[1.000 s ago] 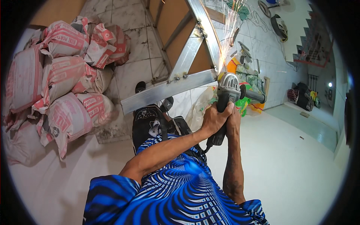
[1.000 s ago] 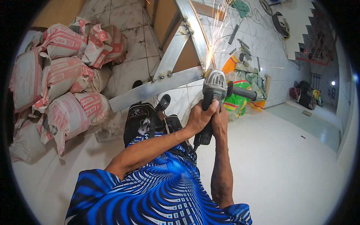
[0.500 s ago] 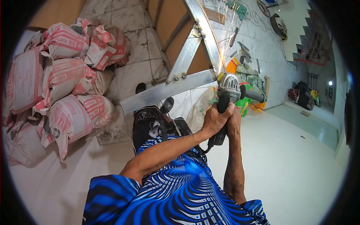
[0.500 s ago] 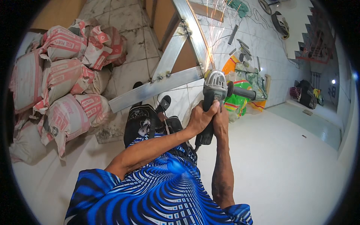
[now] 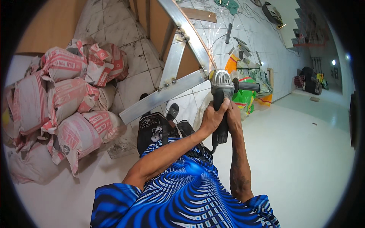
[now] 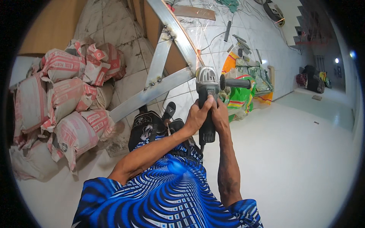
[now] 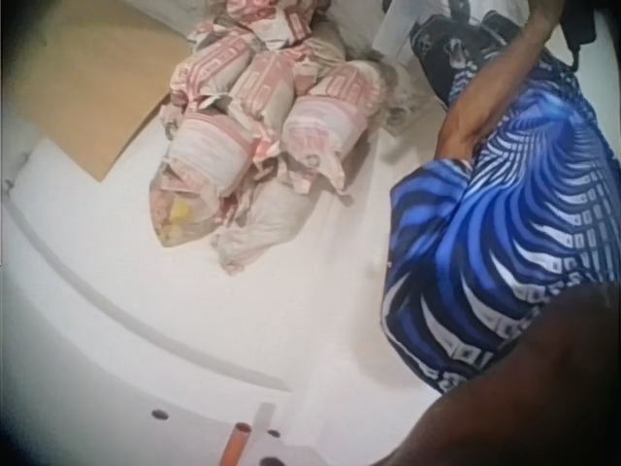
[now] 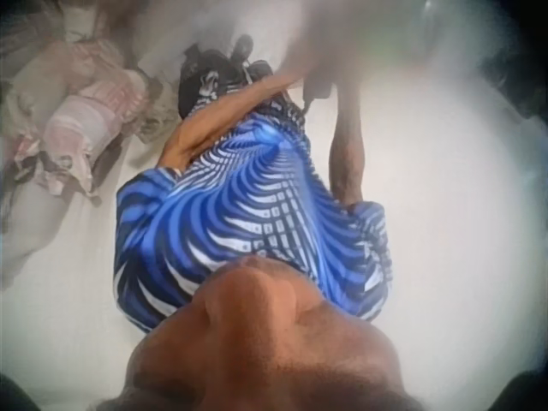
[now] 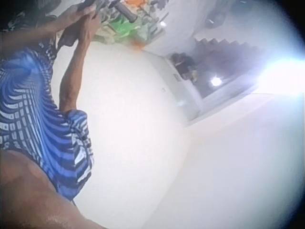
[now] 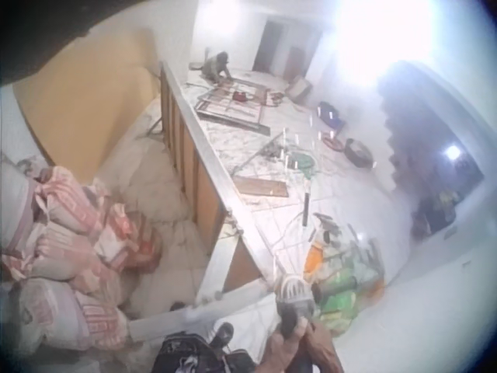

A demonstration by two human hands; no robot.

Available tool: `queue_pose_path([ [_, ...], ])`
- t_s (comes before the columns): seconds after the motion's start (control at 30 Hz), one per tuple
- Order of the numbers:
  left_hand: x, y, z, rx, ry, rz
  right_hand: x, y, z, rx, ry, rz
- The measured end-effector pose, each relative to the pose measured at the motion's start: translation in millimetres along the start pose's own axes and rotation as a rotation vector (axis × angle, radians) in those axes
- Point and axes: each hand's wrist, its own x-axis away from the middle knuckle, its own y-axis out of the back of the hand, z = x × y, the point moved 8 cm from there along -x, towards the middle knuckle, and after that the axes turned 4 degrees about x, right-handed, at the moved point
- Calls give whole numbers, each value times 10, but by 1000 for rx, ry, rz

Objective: The person uses a power grinder to smooth the edges of a metal frame, moving the tool along the length of the metal while holding the frame steady.

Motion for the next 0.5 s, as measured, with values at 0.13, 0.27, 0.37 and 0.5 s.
queue_pose_path([
  [0.13,-7,-2,-90,-175,-122,111,-133,-7,-286,-443,-61,-33],
  [0.27,170,215,-276,-452,-215,152,36,106,-123,-643,-64,80],
  [0.37,333,433,-684,-655,-364,126,87,146,-286,-795,-117,131],
  [0.5,368,605,-1104,-1020,-738,49,134,288,-478,-882,-84,65],
])
